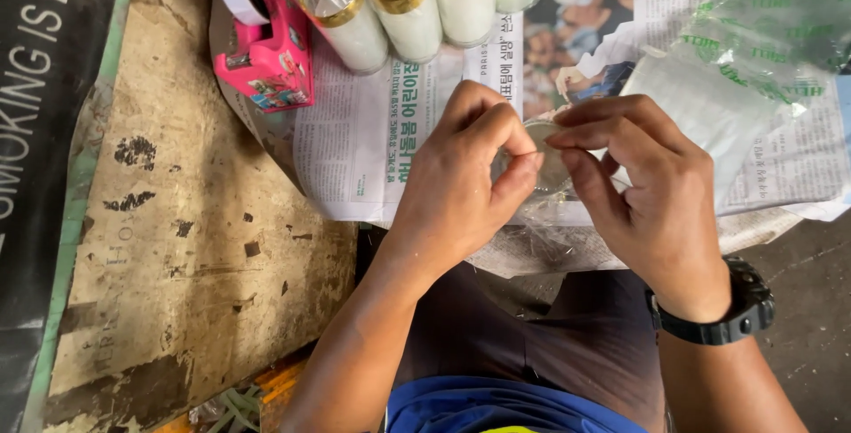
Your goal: The person is packaging small jars by inserting them into plastic sleeves and applying gold labels.
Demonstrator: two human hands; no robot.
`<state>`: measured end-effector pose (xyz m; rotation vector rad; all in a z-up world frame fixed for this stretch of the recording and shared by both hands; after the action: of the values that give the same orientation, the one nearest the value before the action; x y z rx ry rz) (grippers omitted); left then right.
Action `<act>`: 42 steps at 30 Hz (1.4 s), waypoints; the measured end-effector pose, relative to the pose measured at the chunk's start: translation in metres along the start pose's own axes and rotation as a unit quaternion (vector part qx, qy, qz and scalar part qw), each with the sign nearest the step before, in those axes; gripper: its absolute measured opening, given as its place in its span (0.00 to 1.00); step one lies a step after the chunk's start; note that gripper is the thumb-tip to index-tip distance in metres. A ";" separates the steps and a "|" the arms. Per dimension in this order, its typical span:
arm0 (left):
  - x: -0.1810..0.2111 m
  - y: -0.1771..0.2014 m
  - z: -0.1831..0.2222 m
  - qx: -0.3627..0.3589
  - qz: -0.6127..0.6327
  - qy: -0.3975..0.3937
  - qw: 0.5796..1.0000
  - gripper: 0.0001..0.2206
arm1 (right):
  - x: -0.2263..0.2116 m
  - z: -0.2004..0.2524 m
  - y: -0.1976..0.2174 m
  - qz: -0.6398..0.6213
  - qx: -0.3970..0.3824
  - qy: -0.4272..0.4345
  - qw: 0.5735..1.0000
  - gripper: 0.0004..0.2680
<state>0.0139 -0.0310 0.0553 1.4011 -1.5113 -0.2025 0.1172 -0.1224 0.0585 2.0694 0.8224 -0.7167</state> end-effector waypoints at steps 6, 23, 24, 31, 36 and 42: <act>-0.016 -0.009 -0.003 -0.034 0.060 0.003 0.998 0.08 | -0.003 0.014 -0.003 0.072 -0.013 0.069 0.995 0.11; -0.021 -0.014 -0.002 -0.032 0.100 0.001 0.994 0.06 | 0.013 0.022 -0.005 0.148 -0.035 0.240 0.959 0.06; -0.021 -0.013 -0.001 -0.019 0.114 -0.012 0.993 0.05 | 0.014 0.022 -0.005 0.150 -0.038 0.234 0.960 0.08; -0.086 0.050 0.023 0.304 -0.034 0.132 0.943 0.07 | 0.009 0.026 -0.014 0.183 0.007 0.227 0.957 0.05; -0.200 0.104 0.033 0.350 -0.223 0.334 0.846 0.16 | 0.007 0.026 -0.016 0.188 0.016 0.218 0.958 0.06; -0.246 0.083 0.011 0.214 -0.026 0.447 0.868 0.16 | 0.008 0.029 -0.019 0.192 0.036 0.197 0.961 0.06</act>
<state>-0.0964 0.1902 -0.0247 1.5522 -0.7425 0.7148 0.1021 -0.1352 0.0289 2.3845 0.5770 -0.1219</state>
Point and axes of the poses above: each hand's wrist, its own z-axis away from the middle knuckle, its own y-axis out of the back of the hand, x = y × z, the point moved 3 cm from there along -z, towards the middle knuckle, and after that the axes turned 13 degrees about -z, right-handed, at the moved point
